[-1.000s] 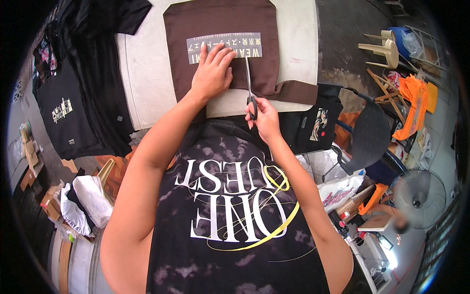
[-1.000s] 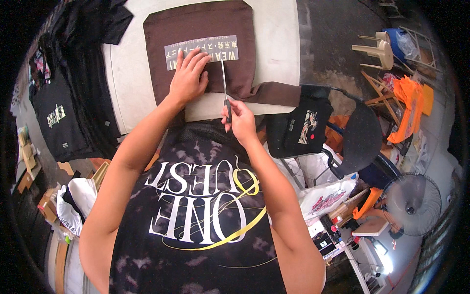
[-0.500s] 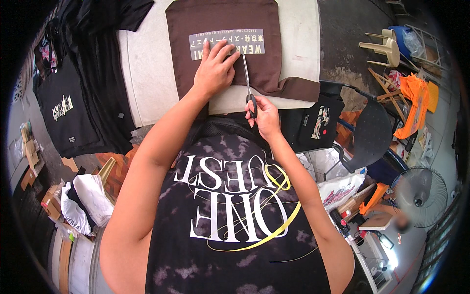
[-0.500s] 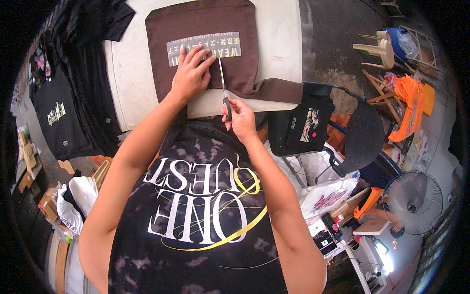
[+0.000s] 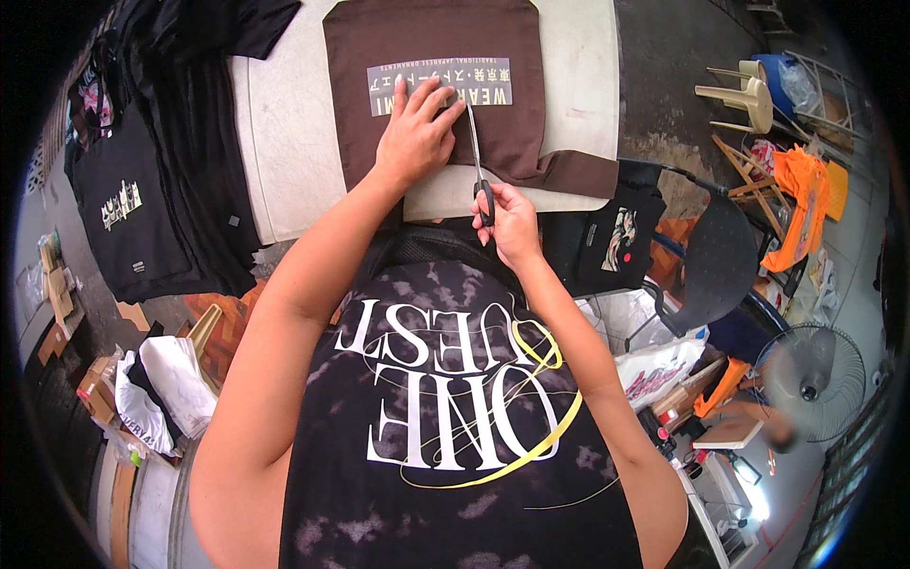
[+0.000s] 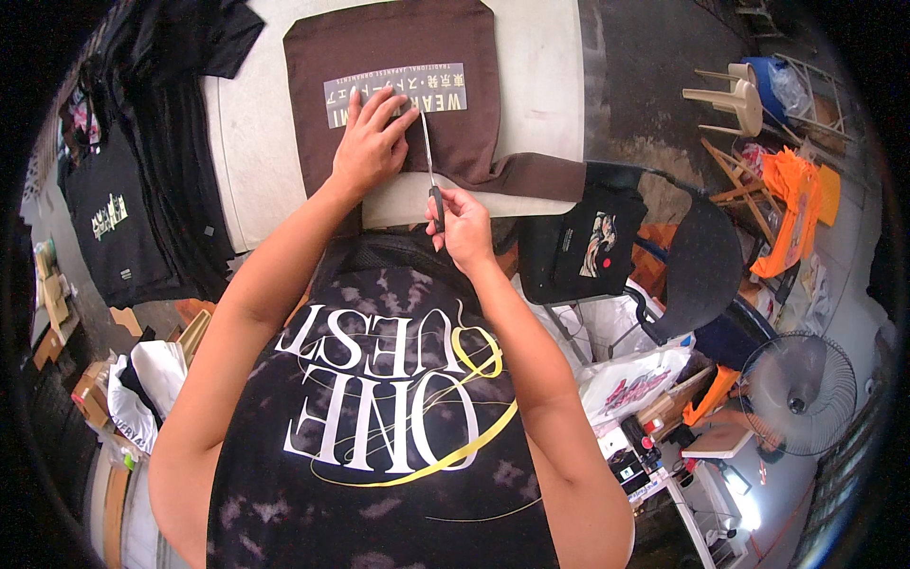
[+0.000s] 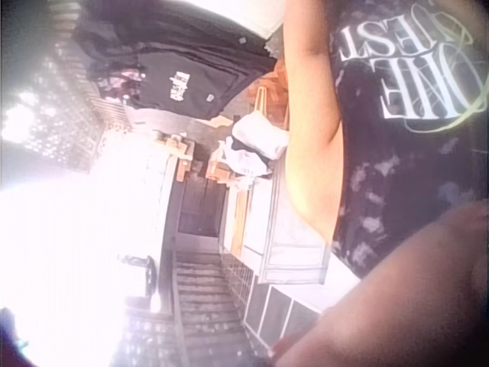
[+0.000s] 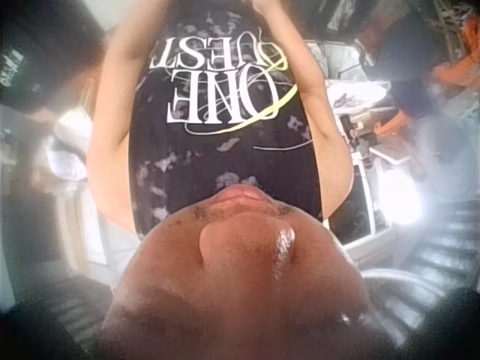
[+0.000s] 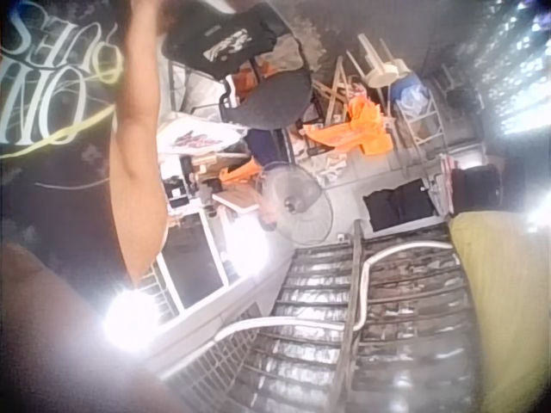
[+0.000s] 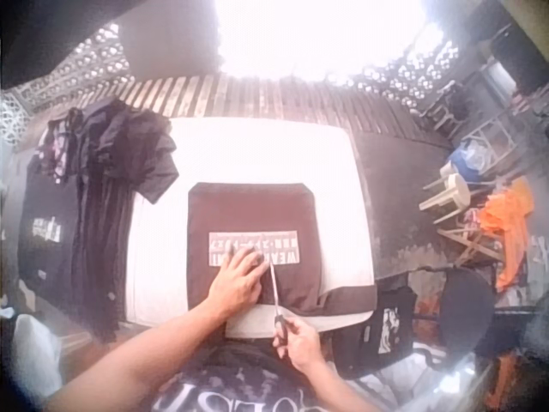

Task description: The person uses scissors to cut a rectangular label off a brown tote bag. They then place the bag on a heat press machine, press it, and remove it. The person repeats the cutting process on another brown tote bag.

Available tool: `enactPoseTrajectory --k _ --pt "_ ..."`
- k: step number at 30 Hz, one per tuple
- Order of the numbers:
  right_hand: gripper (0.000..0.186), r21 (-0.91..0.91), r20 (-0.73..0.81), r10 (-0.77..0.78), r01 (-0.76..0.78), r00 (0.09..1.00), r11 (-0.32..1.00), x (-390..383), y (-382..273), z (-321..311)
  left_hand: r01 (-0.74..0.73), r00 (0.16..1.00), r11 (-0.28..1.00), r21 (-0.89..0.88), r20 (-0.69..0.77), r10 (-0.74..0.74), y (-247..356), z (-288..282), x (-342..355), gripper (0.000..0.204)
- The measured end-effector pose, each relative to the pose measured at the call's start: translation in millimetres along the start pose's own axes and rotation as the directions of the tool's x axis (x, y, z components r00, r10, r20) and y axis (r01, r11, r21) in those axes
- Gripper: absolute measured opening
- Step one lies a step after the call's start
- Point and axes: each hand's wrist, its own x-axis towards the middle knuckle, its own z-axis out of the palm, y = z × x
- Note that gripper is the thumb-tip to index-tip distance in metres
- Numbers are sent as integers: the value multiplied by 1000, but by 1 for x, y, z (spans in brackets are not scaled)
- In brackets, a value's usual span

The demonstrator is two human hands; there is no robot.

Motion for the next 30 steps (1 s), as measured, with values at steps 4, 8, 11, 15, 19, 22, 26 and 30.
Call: enactPoseTrajectory --k 4,8,11,15,19,22,26,30 --pt "28 -21 -9 -29 29 1000 999 3 6 1 -3 1000 1000 12 13 3 0 -1 0 49" --pt "27 -47 -12 -52 51 999 998 11 5 4 1 1000 1000 25 27 -2 2 -3 0 49" --pt "25 -70 -6 -65 64 998 996 22 -3 8 -2 1000 1000 27 30 2 2 -3 0 50" --pt "24 -120 -9 -66 64 998 991 30 -11 9 -8 1000 1000 26 28 7 1 -3 0 50" --pt "24 -90 -7 -50 49 999 995 23 -8 2 -2 1000 1000 -30 -8 1 -3 0 0 48" --pt "26 -84 2 -45 45 999 995 4 1 -8 67 991 994 -82 -108 -76 -7 -3 -5 44" --pt "31 -28 65 3 -1 998 1000 -9 10 -8 112 990 994 1 -89 -111 -12 -14 -11 40" --pt "33 -5 62 -26 26 998 1000 -1 16 3 70 996 997 38 -53 -68 -13 -16 -16 47"
